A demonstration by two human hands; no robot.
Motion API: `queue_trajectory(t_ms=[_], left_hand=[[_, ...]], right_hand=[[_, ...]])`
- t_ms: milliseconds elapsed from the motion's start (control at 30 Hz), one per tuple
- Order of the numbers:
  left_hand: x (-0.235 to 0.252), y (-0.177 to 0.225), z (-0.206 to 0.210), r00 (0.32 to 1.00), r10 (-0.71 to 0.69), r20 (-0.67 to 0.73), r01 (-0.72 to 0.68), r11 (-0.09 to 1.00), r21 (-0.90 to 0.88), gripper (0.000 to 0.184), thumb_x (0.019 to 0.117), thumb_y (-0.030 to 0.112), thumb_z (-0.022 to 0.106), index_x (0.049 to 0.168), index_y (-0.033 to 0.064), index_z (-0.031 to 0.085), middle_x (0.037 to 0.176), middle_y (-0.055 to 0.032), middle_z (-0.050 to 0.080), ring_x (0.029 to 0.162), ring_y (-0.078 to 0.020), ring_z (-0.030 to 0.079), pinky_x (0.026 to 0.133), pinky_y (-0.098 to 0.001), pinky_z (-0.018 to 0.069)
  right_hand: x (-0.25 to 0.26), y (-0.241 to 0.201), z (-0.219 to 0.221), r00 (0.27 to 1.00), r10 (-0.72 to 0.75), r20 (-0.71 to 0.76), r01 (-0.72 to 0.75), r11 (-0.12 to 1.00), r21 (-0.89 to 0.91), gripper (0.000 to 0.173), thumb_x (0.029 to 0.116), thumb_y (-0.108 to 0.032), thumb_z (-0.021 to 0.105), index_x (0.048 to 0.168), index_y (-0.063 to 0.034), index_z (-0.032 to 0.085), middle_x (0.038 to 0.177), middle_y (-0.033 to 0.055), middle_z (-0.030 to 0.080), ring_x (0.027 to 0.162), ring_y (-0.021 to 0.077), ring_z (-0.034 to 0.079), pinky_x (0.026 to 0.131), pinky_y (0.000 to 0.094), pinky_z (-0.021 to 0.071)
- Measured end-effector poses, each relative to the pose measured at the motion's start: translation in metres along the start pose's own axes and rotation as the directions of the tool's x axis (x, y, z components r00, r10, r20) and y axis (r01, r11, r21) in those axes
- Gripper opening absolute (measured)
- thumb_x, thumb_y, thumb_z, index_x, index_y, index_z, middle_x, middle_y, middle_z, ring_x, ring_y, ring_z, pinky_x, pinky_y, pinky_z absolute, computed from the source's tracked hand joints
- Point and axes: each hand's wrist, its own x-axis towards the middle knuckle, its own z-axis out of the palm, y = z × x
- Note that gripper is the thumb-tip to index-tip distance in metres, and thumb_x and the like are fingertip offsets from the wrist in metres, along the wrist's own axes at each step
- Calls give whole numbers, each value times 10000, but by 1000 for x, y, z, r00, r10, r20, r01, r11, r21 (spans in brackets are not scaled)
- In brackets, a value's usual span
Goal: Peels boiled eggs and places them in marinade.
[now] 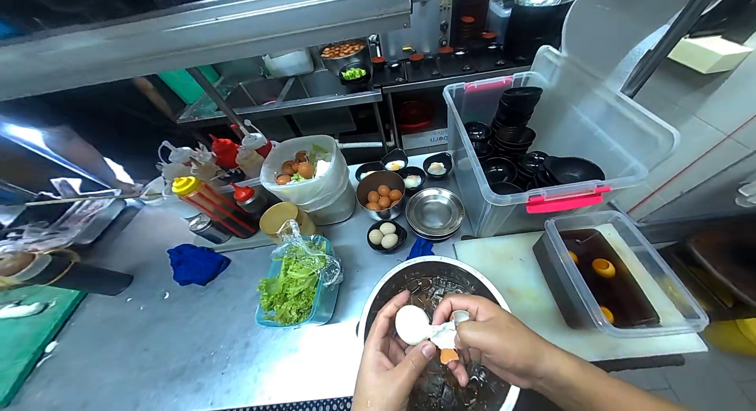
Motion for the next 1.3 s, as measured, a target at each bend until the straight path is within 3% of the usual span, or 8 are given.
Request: queue_trajectory(t_ms=[167, 367, 567, 700, 933, 1133, 1233, 1300], left_hand=[[-1, 2, -7, 997, -30, 65, 31, 999, -11, 792, 884, 56, 777, 1535, -10, 332, 1257, -221, 610, 794, -206, 680, 619, -315, 605], [1, 0, -14, 986, -34, 165, 62, 983, -172, 753, 949, 92, 714, 1554, 0, 274, 1312, -284, 573, 901, -276, 690, 703, -367, 610], [-3, 8, -8, 996, 74, 47, -81, 983, 165, 683, 909, -47, 679, 1495, -96, 331, 1307, -252, 597, 967, -295, 703, 765, -391, 639], [-9, 12, 1, 994, 92, 62, -108, 936, 335, 643, 908, -60, 687, 1477, -99, 391, 1378, -217, 581, 1088, -283, 699, 902, -405, 636], [-10, 8, 2, 990, 117, 82, -139, 922, 361, 625, 906, -74, 678, 1466, -105, 402, 1408, -208, 561, 1071, -273, 704, 893, -403, 640], [-12, 2, 8, 988, 137, 67, -152, 885, 440, 660, 888, -53, 710, 1475, -89, 411, 1442, -204, 529, 1061, -253, 708, 860, -389, 652], [-12, -3, 12, 983, 172, 64, -177, 804, 568, 716, 849, 27, 793, 1472, -57, 450, 1390, -199, 548, 1075, -228, 697, 832, -360, 662], [-12, -5, 15, 969, 235, 73, -215, 668, 713, 711, 830, 83, 810, 1456, -34, 494, 1340, -170, 598, 1151, -183, 655, 920, -314, 617]], right_hand=[[-1, -1, -10, 992, 44, 118, -49, 998, 35, 209, 910, -58, 465, 1034, -116, 623, 893, 83, 702, 649, 161, 685, 561, 323, 589], [6, 5, -21, 966, -65, 251, 46, 995, 83, 216, 882, -70, 445, 969, -134, 632, 1019, 83, 670, 712, 161, 662, 539, 314, 550], [7, 4, -15, 990, -129, 56, 141, 874, -466, 337, 964, -284, 673, 1237, -113, 574, 1175, 57, 643, 871, 150, 687, 707, 329, 617], [10, 11, -8, 987, -158, 41, 159, 884, -439, 340, 988, -302, 683, 1234, -96, 570, 1046, 64, 675, 756, 159, 689, 646, 331, 617], [8, 9, -5, 985, -171, 8, 159, 899, -409, 224, 942, -77, 586, 1166, -85, 596, 1006, 66, 683, 723, 164, 689, 604, 330, 610], [6, 14, 1, 959, -233, -160, 126, 858, -498, 186, 911, -101, 573, 1081, -117, 647, 875, 20, 677, 611, 116, 642, 517, 285, 562], [7, 21, 1, 935, -310, -173, 160, 803, -574, 173, 906, -114, 582, 1061, -123, 658, 860, 3, 670, 646, 89, 636, 541, 266, 547], [7, 25, 1, 921, -363, -145, 196, 749, -633, 162, 913, -132, 587, 1052, -122, 670, 873, -6, 671, 705, 69, 643, 592, 253, 549]])
